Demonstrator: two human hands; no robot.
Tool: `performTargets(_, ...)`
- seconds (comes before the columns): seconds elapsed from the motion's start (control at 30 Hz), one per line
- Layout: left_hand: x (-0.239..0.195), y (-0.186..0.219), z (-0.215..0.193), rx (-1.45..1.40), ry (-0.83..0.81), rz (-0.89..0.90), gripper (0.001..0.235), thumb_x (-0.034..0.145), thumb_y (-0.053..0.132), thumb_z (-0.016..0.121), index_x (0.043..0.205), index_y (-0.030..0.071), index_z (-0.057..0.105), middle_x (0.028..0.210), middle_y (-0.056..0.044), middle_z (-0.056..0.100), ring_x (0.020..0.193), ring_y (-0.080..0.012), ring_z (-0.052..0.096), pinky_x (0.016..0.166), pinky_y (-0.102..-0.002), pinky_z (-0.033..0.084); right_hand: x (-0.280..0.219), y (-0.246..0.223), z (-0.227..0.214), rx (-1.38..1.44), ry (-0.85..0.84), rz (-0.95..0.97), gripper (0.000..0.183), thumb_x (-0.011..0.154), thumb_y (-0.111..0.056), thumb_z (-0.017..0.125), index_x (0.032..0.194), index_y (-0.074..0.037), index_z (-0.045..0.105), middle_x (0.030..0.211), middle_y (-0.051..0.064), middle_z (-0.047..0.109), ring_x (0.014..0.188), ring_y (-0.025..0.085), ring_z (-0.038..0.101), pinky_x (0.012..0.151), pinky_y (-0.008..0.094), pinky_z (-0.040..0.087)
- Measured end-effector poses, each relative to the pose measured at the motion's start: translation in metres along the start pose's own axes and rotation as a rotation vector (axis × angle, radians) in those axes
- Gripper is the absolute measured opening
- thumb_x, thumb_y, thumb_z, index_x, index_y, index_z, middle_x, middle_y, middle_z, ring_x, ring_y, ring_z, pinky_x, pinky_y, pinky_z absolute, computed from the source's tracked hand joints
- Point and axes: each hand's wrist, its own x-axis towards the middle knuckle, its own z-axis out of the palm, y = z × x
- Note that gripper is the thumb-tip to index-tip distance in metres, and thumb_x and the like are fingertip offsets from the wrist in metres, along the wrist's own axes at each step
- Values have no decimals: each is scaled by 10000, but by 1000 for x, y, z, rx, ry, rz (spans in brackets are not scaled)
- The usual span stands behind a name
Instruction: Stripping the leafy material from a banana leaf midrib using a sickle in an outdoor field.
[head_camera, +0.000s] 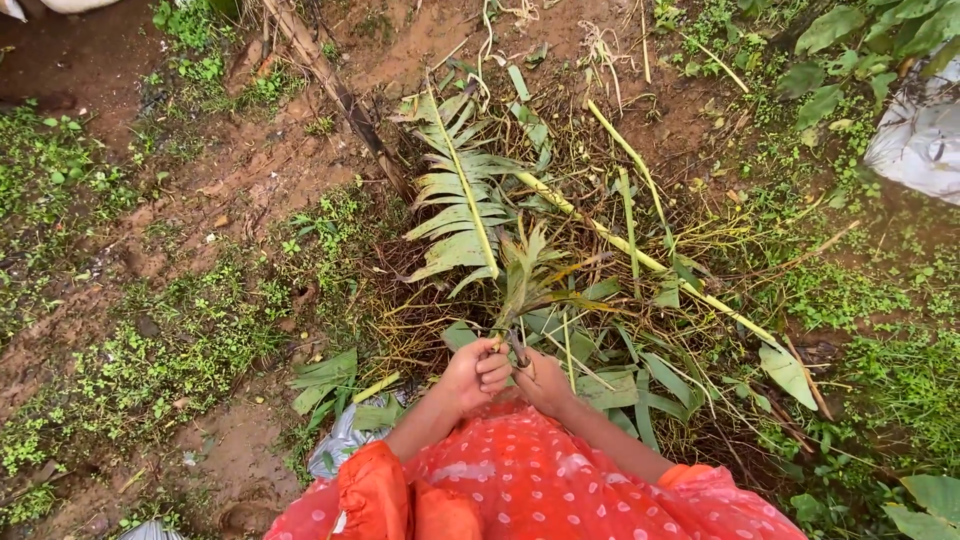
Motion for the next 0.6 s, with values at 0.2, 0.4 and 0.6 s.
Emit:
performTargets(0.2,-24,3,39,0,-41,-19,223,1016,263,480,946,109,626,474,130,234,439,-55,298,357,-174,290,-2,13,12,98,77,-33,257,864,-263,670,727,-92,535,520,136,471,504,270,496,541,394,439)
performTargets(0.4,-36,4,58,-9,-42,-41,199,1015,271,466,926,132,576,461,127,210,421,-48,259,332,-178,268,8,3,8,81,174,-173,247,851,-235,680,731,-120,497,517,122,463,473,325,501,516,365,457)
performTargets(0.6,-25,1,34,46,-39,-48,208,1031,282,431,933,143,551,465,138,214,421,-45,242,336,-176,260,0,43,19,-40,196,-151,171,798,-260,632,778,-162,495,545,92,489,513,354,563,531,381,494)
